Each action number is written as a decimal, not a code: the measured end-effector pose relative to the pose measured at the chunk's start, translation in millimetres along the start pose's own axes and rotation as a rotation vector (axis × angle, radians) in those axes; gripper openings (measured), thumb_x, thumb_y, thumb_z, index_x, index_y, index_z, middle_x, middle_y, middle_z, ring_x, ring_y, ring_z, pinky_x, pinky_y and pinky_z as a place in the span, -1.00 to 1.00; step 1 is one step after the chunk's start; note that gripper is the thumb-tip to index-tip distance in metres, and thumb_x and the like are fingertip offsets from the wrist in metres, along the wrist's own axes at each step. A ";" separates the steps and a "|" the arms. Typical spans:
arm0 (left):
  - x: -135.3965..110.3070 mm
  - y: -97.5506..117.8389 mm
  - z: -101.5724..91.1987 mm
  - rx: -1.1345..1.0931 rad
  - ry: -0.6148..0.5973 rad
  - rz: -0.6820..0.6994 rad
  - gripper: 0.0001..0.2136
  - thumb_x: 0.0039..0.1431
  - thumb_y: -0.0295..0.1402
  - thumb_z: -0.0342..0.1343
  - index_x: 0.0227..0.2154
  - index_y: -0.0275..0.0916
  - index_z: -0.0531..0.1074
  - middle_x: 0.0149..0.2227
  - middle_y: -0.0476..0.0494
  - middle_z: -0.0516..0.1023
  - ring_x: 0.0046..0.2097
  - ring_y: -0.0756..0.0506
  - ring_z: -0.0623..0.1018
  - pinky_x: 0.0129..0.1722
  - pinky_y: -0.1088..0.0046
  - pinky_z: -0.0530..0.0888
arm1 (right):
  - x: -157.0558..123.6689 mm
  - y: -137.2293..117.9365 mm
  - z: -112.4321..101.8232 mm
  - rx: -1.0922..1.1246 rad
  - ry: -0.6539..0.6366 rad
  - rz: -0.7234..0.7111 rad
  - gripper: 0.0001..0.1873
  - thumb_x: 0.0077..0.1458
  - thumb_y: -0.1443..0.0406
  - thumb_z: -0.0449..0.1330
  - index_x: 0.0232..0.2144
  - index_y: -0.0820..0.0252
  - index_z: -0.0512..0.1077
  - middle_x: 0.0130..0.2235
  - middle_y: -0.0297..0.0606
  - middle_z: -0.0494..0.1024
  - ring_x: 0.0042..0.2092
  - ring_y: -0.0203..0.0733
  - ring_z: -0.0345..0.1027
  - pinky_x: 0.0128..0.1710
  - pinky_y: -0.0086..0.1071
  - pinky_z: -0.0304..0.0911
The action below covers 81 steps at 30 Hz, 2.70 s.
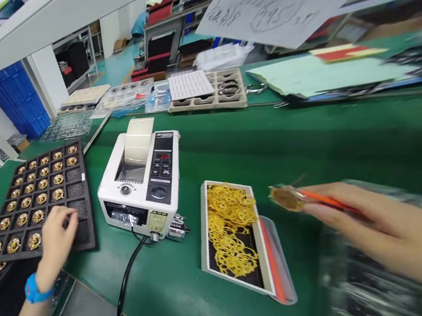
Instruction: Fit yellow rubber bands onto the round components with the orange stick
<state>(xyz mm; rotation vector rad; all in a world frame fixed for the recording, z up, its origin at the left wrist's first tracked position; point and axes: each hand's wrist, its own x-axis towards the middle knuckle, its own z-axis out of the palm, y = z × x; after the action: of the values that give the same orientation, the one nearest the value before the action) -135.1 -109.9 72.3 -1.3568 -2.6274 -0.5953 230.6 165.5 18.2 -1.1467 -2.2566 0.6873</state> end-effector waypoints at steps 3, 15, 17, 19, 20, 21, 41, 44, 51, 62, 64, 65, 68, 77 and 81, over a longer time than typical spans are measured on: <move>23.4 -42.8 -5.0 0.145 -0.063 -0.099 -0.67 0.22 -0.22 -0.07 -0.26 -0.35 0.51 -0.20 -0.36 0.49 -0.10 -0.30 0.48 -0.02 0.11 0.39 | 39.6 -1.0 -7.5 -0.370 -0.048 -0.065 -0.90 0.09 0.25 0.12 -0.44 0.10 0.38 -0.26 -0.07 0.49 -0.28 -0.02 0.38 -0.44 -0.28 0.13; 51.5 -94.5 -7.0 0.169 -0.256 -0.126 -0.44 0.04 0.06 -0.02 -0.09 -0.32 0.43 -0.15 -0.30 0.48 -0.19 -0.24 0.52 -0.20 0.30 0.43 | 47.2 -22.2 -19.1 -0.483 0.126 0.181 -0.72 0.21 0.22 0.04 -0.28 0.31 0.46 -0.24 0.04 0.46 -0.26 -0.07 0.31 -0.48 -0.35 -0.13; 60.4 -96.7 -9.6 0.145 -0.313 -0.106 -0.48 -0.03 0.07 0.01 -0.21 -0.29 0.47 -0.19 -0.30 0.51 -0.20 -0.25 0.52 -0.21 0.29 0.43 | 32.4 -27.1 -26.7 -0.435 0.162 0.244 -0.73 0.20 0.23 0.01 -0.28 0.27 0.46 -0.21 0.04 0.49 -0.31 -0.08 0.32 -0.49 -0.35 -0.08; 67.6 -89.9 -16.6 0.138 -0.362 -0.074 -0.57 -0.05 0.04 -0.01 -0.37 -0.24 0.47 -0.29 -0.26 0.52 -0.25 -0.26 0.51 -0.24 0.28 0.42 | 13.7 -32.3 -33.7 -0.388 0.185 0.292 -0.78 0.16 0.25 0.04 -0.33 0.21 0.46 -0.26 -0.02 0.53 -0.36 -0.10 0.32 -0.48 -0.34 0.00; 69.1 -81.9 -22.0 0.138 -0.356 -0.059 -0.61 -0.04 0.01 -0.04 -0.43 -0.21 0.46 -0.31 -0.25 0.52 -0.26 -0.26 0.51 -0.25 0.27 0.42 | 3.5 -35.1 -36.0 -0.358 0.197 0.306 -0.80 0.14 0.25 0.05 -0.36 0.18 0.45 -0.29 -0.05 0.53 -0.37 -0.10 0.32 -0.47 -0.32 0.04; 68.3 -70.5 -28.3 0.134 -0.325 -0.045 -0.64 -0.01 -0.01 -0.07 -0.46 -0.19 0.44 -0.31 -0.24 0.52 -0.26 -0.26 0.51 -0.24 0.26 0.41 | -6.8 -38.1 -37.0 -0.303 0.211 0.304 -0.81 0.13 0.25 0.06 -0.39 0.16 0.45 -0.32 -0.08 0.54 -0.37 -0.09 0.32 -0.44 -0.31 0.08; -19.0 163.0 61.9 -1.519 -0.971 -0.168 -0.54 0.02 -0.21 0.31 0.00 -0.21 0.44 -0.15 -0.17 0.62 -0.14 -0.09 0.61 -0.05 0.32 0.53 | -99.2 -96.8 22.9 0.775 -0.088 0.191 -0.67 0.15 0.01 0.18 -0.37 0.12 0.54 -0.42 -0.22 0.54 -0.35 -0.15 0.45 -0.30 -0.34 0.44; -21.7 161.7 61.7 -1.539 -0.961 -0.165 -0.58 0.05 -0.23 0.29 -0.02 -0.19 0.44 -0.11 -0.17 0.61 -0.11 -0.11 0.60 -0.03 0.29 0.53 | -100.4 -96.3 27.7 0.798 -0.057 0.203 -0.68 0.16 0.03 0.18 -0.35 0.13 0.55 -0.41 -0.21 0.55 -0.34 -0.15 0.46 -0.29 -0.34 0.45; -23.5 158.2 63.0 -1.587 -0.997 -0.138 -0.65 0.11 -0.30 0.25 -0.03 -0.19 0.44 -0.11 -0.18 0.61 -0.09 -0.13 0.61 -0.03 0.29 0.54 | -103.1 -93.8 29.2 0.797 -0.063 0.089 -0.79 0.21 0.16 0.16 -0.30 0.03 0.59 -0.37 -0.24 0.58 -0.32 -0.19 0.47 -0.28 -0.38 0.45; -25.0 155.6 59.6 -1.666 -1.044 -0.177 -0.64 0.15 -0.37 0.23 0.03 -0.12 0.45 -0.12 -0.12 0.63 -0.11 -0.07 0.62 -0.03 0.37 0.54 | -101.6 -90.8 26.1 0.712 -0.065 -0.174 -0.76 0.22 0.32 0.15 -0.18 -0.10 0.59 -0.25 -0.26 0.62 -0.25 -0.17 0.52 -0.28 -0.37 0.46; -24.5 155.9 58.6 -1.694 -1.040 -0.192 -0.65 0.14 -0.39 0.23 0.02 -0.10 0.46 -0.13 -0.11 0.64 -0.12 -0.05 0.62 -0.08 0.46 0.55 | -102.4 -89.2 25.9 0.608 -0.071 -0.278 -0.69 0.21 0.38 0.14 -0.10 -0.10 0.56 -0.20 -0.24 0.61 -0.20 -0.16 0.52 -0.26 -0.36 0.46; -24.3 156.1 58.2 -1.700 -1.035 -0.202 -0.65 0.14 -0.39 0.24 0.01 -0.11 0.47 -0.14 -0.11 0.64 -0.13 -0.05 0.63 -0.11 0.49 0.55 | -102.3 -88.6 26.1 0.552 -0.063 -0.343 -0.65 0.20 0.42 0.14 -0.07 -0.08 0.54 -0.19 -0.23 0.61 -0.19 -0.16 0.52 -0.24 -0.36 0.46; -24.6 156.6 58.0 -1.665 -1.012 -0.249 -0.61 0.11 -0.35 0.27 0.02 -0.15 0.46 -0.14 -0.15 0.64 -0.13 -0.08 0.63 -0.14 0.51 0.55 | -100.6 -88.2 26.4 0.397 0.014 -0.575 -0.61 0.18 0.52 0.10 -0.04 0.07 0.50 -0.21 -0.20 0.61 -0.16 -0.19 0.51 -0.19 -0.37 0.48; -34.3 160.0 61.4 -1.575 -1.001 -0.228 -0.50 0.07 -0.26 0.29 0.09 -0.19 0.40 -0.12 -0.19 0.63 -0.09 -0.11 0.61 -0.05 0.39 0.54 | -106.3 -96.5 26.6 0.196 0.278 -0.434 -0.65 0.20 0.49 0.13 -0.02 0.08 0.43 -0.25 -0.23 0.61 -0.27 -0.17 0.54 -0.27 -0.37 0.50; -38.4 161.3 62.5 -1.566 -1.010 -0.209 -0.52 0.09 -0.27 0.28 0.08 -0.20 0.40 -0.10 -0.21 0.62 -0.07 -0.10 0.60 -0.04 0.41 0.53 | -105.4 -102.3 36.6 0.205 0.344 -0.424 -0.68 0.18 0.51 0.16 -0.07 0.09 0.44 -0.26 -0.25 0.61 -0.29 -0.19 0.53 -0.29 -0.36 0.50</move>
<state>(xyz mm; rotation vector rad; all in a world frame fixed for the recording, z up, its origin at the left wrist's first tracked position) 21.6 -30.3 50.3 -1.9243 -2.7433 -3.1286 202.4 17.6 34.0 -0.6044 -1.9886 0.4905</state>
